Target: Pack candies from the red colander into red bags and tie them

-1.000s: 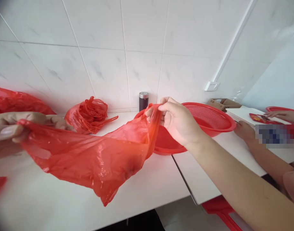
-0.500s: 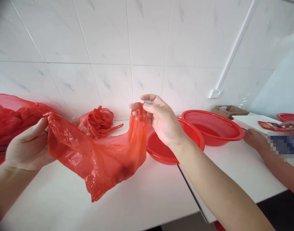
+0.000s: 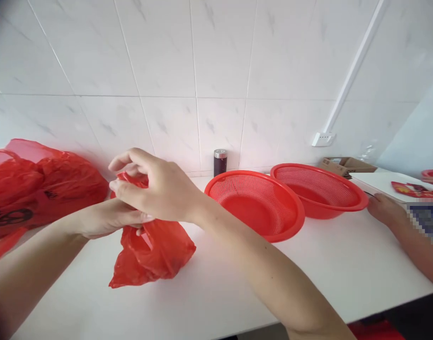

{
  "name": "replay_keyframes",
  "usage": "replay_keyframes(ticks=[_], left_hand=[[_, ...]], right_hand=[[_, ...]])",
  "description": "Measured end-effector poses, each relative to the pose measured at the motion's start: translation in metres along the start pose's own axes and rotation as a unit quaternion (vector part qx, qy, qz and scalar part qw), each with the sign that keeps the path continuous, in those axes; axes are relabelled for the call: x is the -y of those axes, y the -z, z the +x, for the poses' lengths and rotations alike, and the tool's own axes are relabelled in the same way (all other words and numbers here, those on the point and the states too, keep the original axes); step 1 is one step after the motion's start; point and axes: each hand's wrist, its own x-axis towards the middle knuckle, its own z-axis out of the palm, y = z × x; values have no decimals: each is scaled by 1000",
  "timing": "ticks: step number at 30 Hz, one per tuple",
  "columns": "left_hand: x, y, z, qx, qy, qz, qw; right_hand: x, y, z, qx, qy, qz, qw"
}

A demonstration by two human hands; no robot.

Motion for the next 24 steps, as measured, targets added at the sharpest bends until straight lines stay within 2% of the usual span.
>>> replay_keyframes(ticks=[3, 7, 9, 11, 12, 15, 16, 18, 20, 21, 24], left_hand=[[1, -6, 1, -45, 30, -58, 997], [11, -3, 1, -85, 39, -112, 989], [17, 0, 1, -94, 32, -100, 990], [21, 2, 1, -81, 18, -88, 993], [22, 2, 0, -67, 12, -79, 995], [20, 3, -5, -13, -15, 1, 1000], [19, 2, -6, 4, -21, 43, 999], [18, -2, -9, 20, -25, 119, 992], [20, -9, -10, -9, -21, 184, 983], [23, -12, -10, -43, -21, 218, 975], [36, -22, -9, -167, -59, 344, 922]], right_hand=[[-19, -5, 2, -29, 4, -47, 998], [-52, -3, -20, -10, -103, -46, 994], [-56, -3, -37, -27, -137, -28, 990], [-47, -5, -52, -46, -142, -23, 989], [-40, -6, -58, -34, -135, -25, 990], [-20, -8, -67, 52, -94, -34, 994], [-18, -8, -67, 57, -77, -30, 995], [-26, -10, -63, 18, -65, -6, 998], [-44, -16, -58, -14, -109, 28, 993], [-55, -20, -56, -17, -148, 44, 988], [-81, -34, -56, 0, -232, 119, 965]])
